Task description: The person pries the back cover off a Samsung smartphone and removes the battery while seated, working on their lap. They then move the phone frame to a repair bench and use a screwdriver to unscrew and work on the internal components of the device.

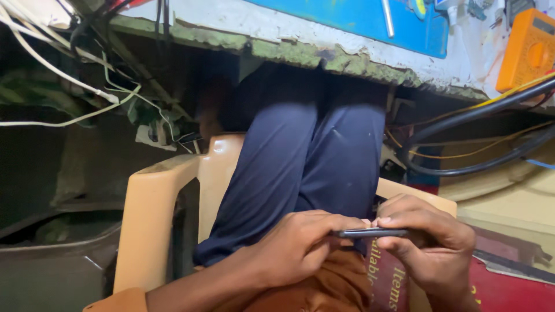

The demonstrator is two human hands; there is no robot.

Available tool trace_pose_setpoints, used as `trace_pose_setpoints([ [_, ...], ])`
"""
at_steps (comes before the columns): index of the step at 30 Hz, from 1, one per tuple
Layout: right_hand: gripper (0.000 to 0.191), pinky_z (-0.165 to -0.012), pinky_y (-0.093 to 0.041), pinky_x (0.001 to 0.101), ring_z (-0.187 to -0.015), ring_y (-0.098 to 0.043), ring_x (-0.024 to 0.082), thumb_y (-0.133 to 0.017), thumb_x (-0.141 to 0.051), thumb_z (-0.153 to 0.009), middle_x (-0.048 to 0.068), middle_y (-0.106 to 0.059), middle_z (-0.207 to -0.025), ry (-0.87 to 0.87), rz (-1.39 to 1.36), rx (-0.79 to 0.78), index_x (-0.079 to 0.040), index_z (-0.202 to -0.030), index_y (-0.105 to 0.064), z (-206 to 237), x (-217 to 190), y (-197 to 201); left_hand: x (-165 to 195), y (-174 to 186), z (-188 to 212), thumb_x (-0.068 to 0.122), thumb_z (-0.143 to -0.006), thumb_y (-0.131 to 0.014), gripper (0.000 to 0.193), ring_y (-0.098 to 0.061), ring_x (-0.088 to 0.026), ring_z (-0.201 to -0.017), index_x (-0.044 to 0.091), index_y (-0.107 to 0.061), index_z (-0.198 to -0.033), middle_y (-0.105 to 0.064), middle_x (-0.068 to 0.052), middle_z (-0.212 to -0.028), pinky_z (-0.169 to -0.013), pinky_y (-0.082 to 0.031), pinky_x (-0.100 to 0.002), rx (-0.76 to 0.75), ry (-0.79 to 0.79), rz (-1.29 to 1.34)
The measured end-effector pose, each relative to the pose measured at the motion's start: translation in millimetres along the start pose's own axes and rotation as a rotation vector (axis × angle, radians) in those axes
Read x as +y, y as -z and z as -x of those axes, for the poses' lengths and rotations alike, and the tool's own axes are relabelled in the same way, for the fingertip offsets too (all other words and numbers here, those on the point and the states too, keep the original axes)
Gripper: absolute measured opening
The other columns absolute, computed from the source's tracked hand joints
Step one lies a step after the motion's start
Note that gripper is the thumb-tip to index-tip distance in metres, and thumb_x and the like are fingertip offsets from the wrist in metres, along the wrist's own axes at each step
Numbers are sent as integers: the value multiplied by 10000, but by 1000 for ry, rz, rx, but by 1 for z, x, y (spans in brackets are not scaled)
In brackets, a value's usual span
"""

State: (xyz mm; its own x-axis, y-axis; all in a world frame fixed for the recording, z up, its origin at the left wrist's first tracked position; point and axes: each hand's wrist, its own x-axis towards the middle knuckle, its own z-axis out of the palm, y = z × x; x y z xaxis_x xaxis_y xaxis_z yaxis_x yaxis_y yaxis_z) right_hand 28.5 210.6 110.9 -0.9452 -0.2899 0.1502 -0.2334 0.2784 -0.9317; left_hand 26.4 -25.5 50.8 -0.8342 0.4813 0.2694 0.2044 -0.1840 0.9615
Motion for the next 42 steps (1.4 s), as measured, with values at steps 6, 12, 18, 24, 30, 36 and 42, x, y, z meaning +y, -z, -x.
trace_pose_setpoints([
  [6,225,-819,-569,305,-853,-708,201,-840,-67,-867,118,-743,-908,55,-20,-4,19,-1041,-728,-1,-2,1,1,-2,-2,-108,-829,-547,521,-759,-268,-899,58,-665,-1309,-737,-160,-1072,-812,-607,-341,-37,151,31],
  [12,289,-853,-582,319,-941,-722,216,-829,-62,-818,138,-744,-998,-29,6,-26,28,-1068,-717,0,5,6,0,-6,-3,-139,-866,-488,528,-743,-213,-960,39,-651,-1335,-733,-155,-1133,-884,-598,-317,26,53,132],
  [18,253,-799,-615,297,-989,-716,207,-770,22,-823,144,-718,-1082,-155,-27,44,33,-1064,-691,6,23,9,-4,-7,-5,-40,-993,-544,245,-568,-40,-773,23,-697,-1174,-681,-42,-830,-681,-482,-220,60,319,291],
  [24,176,-725,-589,258,-842,-726,174,-755,56,-831,118,-743,-987,-125,89,64,24,-1001,-723,15,25,14,-19,-16,0,109,-1058,-654,165,-541,-50,-840,-19,-687,-1157,-638,21,-906,-745,-474,-234,61,194,336],
  [30,212,-737,-586,261,-838,-752,169,-792,18,-801,100,-761,-941,-41,224,61,-4,-1003,-733,6,8,14,-32,-24,3,86,-1047,-645,215,-484,-57,-791,-30,-732,-1206,-623,15,-905,-681,-414,-240,74,490,519],
  [36,322,-719,-592,263,-843,-762,163,-836,-33,-743,88,-756,-941,82,255,43,-14,-1048,-734,0,-11,15,-32,-17,-3,69,-981,-634,236,-682,-155,-1135,32,-699,-1204,-722,-71,-1208,-1054,-547,-341,114,334,851],
  [42,266,-633,-566,242,-748,-733,129,-810,12,-754,40,-750,-856,121,280,21,-51,-1008,-766,9,-20,15,-41,-12,0,-10,-981,-735,145,-682,-328,-1232,-16,-730,-1126,-724,-197,-1228,-1088,-546,-491,35,226,904],
])
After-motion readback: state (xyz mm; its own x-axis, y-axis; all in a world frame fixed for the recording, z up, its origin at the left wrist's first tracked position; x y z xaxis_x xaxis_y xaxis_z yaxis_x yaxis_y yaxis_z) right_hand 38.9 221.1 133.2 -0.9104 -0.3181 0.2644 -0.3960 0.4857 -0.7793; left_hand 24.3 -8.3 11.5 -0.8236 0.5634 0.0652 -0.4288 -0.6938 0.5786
